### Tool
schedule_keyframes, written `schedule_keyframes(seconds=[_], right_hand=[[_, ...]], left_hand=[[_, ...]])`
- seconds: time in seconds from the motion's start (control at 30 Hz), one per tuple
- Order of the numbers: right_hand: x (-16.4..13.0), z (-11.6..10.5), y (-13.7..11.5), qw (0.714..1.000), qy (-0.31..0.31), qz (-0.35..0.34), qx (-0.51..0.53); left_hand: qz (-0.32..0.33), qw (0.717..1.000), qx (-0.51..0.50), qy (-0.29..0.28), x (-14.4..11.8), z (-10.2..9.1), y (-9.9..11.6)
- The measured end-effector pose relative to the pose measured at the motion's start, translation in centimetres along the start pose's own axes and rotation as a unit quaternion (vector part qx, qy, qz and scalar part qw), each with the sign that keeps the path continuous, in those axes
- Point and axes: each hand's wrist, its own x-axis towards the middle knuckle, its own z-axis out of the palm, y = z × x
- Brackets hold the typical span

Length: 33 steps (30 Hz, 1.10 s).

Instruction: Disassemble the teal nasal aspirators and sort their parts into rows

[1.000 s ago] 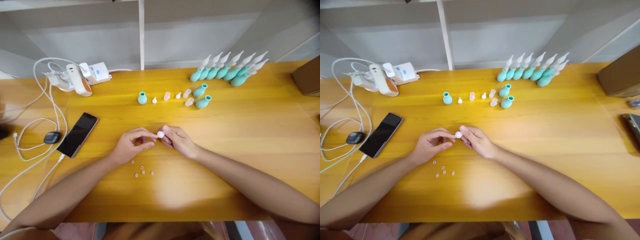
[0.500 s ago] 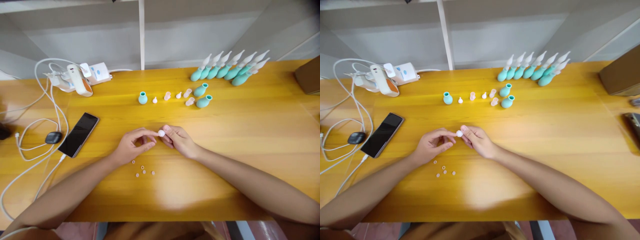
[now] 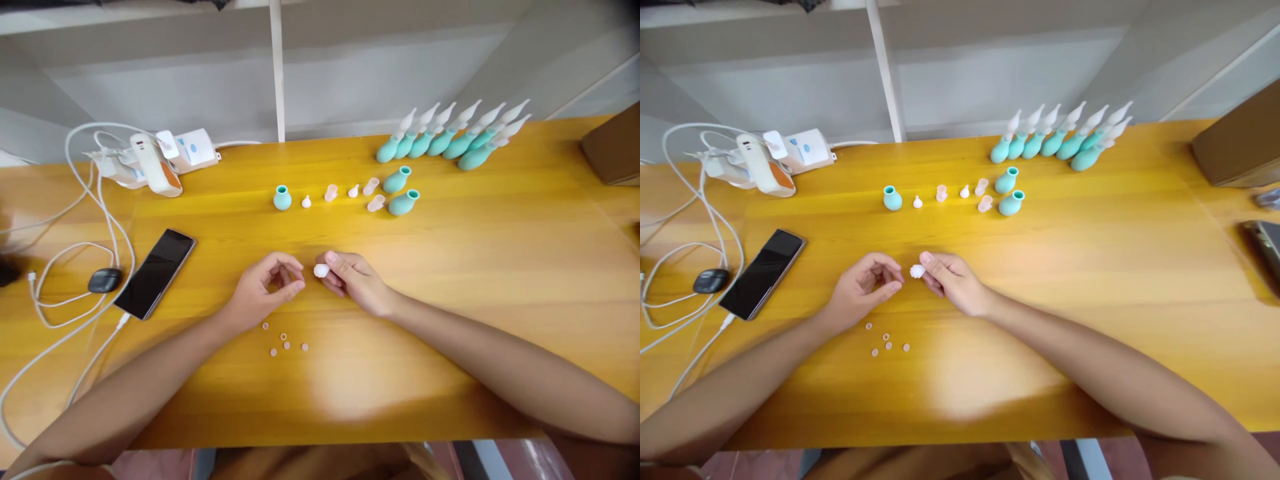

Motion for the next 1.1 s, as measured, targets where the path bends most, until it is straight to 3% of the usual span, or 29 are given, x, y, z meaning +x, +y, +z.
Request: schedule_keyframes(seconds=[0.1, 0.23, 0.4, 0.53, 0.63, 0.7, 0.77, 0.9, 1.0, 1.1], right_hand=[[0.1, 0.0, 0.0, 0.996, -0.029, -0.056, -0.067], [0.2, 0.4, -0.1, 0.961, -0.080, -0.157, -0.211], [0.3, 0.5, -0.5, 0.938, -0.096, -0.174, -0.284], [0.8, -1.2, -0.9, 0.930, -0.042, -0.170, -0.323], [1.7, -4.0, -1.5, 0.914, 0.069, -0.177, -0.359], [2.2, -6.2, -2.2, 0.875, 0.135, -0.189, -0.425], [2.3, -8.0, -3.3, 0.815, 0.177, -0.176, -0.522], [1.7, -9.9, -5.2, 0.709, 0.195, -0.070, -0.674], [1.4, -10.2, -5.5, 0.662, 0.175, 0.009, -0.729], [1.3, -10.7, -4.7, 0.647, 0.148, 0.017, -0.748]], left_hand=[[-0.001, 0.999, 0.034, -0.003, 0.0, 0.1, 0.2], [0.021, 0.987, 0.160, -0.023, -0.2, 0.4, 1.1], [0.055, 0.974, 0.220, -0.024, -0.4, 0.6, 1.6], [0.100, 0.952, 0.288, 0.018, -0.1, 0.4, 1.3], [0.121, 0.920, 0.370, 0.050, 0.1, 0.3, 1.2], [0.109, 0.909, 0.397, 0.059, 0.0, 0.4, 1.2], [0.097, 0.906, 0.409, 0.057, -0.1, 0.5, 1.1], [0.093, 0.904, 0.415, 0.032, -0.2, 0.7, 1.0], [0.093, 0.903, 0.419, 0.017, -0.2, 0.7, 1.0], [0.091, 0.901, 0.424, 0.014, -0.2, 0.8, 1.1]])
